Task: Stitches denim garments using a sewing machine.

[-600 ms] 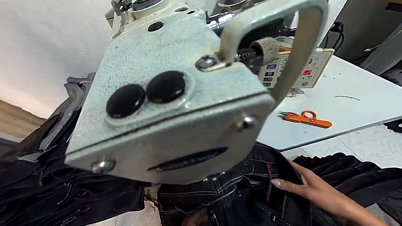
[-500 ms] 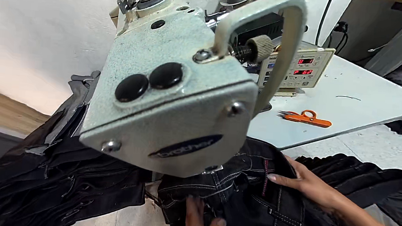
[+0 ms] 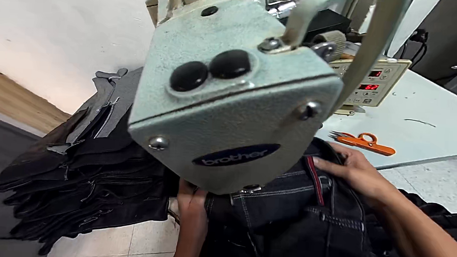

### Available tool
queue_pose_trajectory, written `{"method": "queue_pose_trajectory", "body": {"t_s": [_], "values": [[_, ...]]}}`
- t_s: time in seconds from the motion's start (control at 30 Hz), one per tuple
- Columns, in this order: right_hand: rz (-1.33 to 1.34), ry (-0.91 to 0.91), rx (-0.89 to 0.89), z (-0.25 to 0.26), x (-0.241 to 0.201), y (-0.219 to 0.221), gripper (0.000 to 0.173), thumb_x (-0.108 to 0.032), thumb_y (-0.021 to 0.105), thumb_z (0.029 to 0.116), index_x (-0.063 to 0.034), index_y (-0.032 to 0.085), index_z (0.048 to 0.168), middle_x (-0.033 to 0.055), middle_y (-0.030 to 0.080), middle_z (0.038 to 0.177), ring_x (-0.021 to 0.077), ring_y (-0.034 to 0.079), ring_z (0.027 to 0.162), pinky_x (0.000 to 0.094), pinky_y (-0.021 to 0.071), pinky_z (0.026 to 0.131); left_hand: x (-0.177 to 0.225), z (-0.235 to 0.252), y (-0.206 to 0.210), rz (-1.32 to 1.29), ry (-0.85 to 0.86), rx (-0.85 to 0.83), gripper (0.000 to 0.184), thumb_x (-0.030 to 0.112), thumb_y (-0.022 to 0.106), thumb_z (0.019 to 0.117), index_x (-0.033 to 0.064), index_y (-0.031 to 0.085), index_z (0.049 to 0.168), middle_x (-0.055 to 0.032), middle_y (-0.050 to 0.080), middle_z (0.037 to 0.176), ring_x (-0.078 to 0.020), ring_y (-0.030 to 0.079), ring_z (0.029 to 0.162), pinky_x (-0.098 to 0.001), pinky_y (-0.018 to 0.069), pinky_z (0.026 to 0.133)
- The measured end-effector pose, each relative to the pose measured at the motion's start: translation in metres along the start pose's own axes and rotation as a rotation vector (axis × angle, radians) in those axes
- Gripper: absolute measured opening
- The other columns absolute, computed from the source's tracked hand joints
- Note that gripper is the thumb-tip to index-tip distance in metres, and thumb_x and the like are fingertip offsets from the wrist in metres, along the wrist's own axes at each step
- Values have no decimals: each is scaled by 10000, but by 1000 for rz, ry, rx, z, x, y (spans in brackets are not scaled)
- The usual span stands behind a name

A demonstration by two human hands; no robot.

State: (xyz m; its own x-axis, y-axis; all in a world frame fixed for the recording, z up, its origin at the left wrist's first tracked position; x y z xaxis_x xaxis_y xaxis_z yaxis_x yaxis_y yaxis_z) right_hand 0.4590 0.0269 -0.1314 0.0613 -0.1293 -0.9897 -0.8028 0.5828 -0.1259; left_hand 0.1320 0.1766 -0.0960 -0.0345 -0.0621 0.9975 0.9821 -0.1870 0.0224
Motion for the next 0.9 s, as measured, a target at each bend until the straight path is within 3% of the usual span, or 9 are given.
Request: {"method": "queue_pose_trajectory", "body": {"t_s": [0.1,0.17,0.27,0.33,0.47,0.63,0.77,0.9], "values": [[46,-32,52,21,-6,-6,186,82,626,871,-100,642,904,-25,680,733,34,627,604,201,537,557,10,2,10,109,80,-64,302,5,573,832,-94,555,1116,1,684,914,21,672,891,-188,568,828],[37,-24,60,20,-5,-5,199,56,630,845,-141,645,867,-59,678,695,4,615,574,173,521,530,10,-1,10,138,102,-82,266,7,577,847,-89,559,1095,28,682,880,43,669,857,-167,567,801],[-34,17,54,10,2,-4,196,20,637,884,-175,657,881,-76,683,679,-14,609,538,147,489,472,6,-3,6,66,160,-109,183,4,574,866,-14,576,1048,93,670,846,55,663,837,-161,568,802],[-16,43,45,2,-3,-3,239,94,615,871,-141,657,880,-55,690,697,0,622,565,157,505,493,6,-3,6,41,201,-149,113,15,582,892,45,584,1001,127,641,816,61,638,802,-158,555,776],[-11,25,26,-3,-3,-5,237,71,623,820,-154,648,889,-83,687,716,-25,624,604,139,517,542,4,-5,7,56,203,-183,85,37,586,911,109,571,954,161,628,777,77,624,750,-147,547,708],[13,46,13,-5,1,-5,282,104,604,821,-164,661,885,-87,699,720,-35,630,607,126,518,546,3,-6,7,24,181,-197,119,34,589,922,106,595,1015,162,674,817,70,655,770,-152,567,706],[39,60,10,-3,0,-1,296,129,619,808,-155,674,873,-81,701,712,-37,624,594,125,511,533,5,-5,7,11,232,-223,112,75,596,950,103,613,1057,157,702,877,62,669,846,-161,570,782],[-55,20,-91,1,-1,3,322,1,758,666,-178,682,923,-99,708,760,-40,647,672,137,531,589,7,-3,6,-12,239,-229,135,46,605,934,115,608,1050,155,694,864,51,668,841,-171,572,791]]}}
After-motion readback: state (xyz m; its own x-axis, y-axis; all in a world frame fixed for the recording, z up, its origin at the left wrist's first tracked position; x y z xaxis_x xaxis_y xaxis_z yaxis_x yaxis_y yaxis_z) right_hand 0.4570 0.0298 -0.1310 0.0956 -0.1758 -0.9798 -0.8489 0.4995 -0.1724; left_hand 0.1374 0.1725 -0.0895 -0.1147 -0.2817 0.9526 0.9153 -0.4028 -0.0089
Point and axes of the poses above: each hand's wrist, its own z-axis towards the middle knuckle, its own y-axis out of the palm, x = y × z, the point moved 10 cm from there along z, towards the middle knuckle
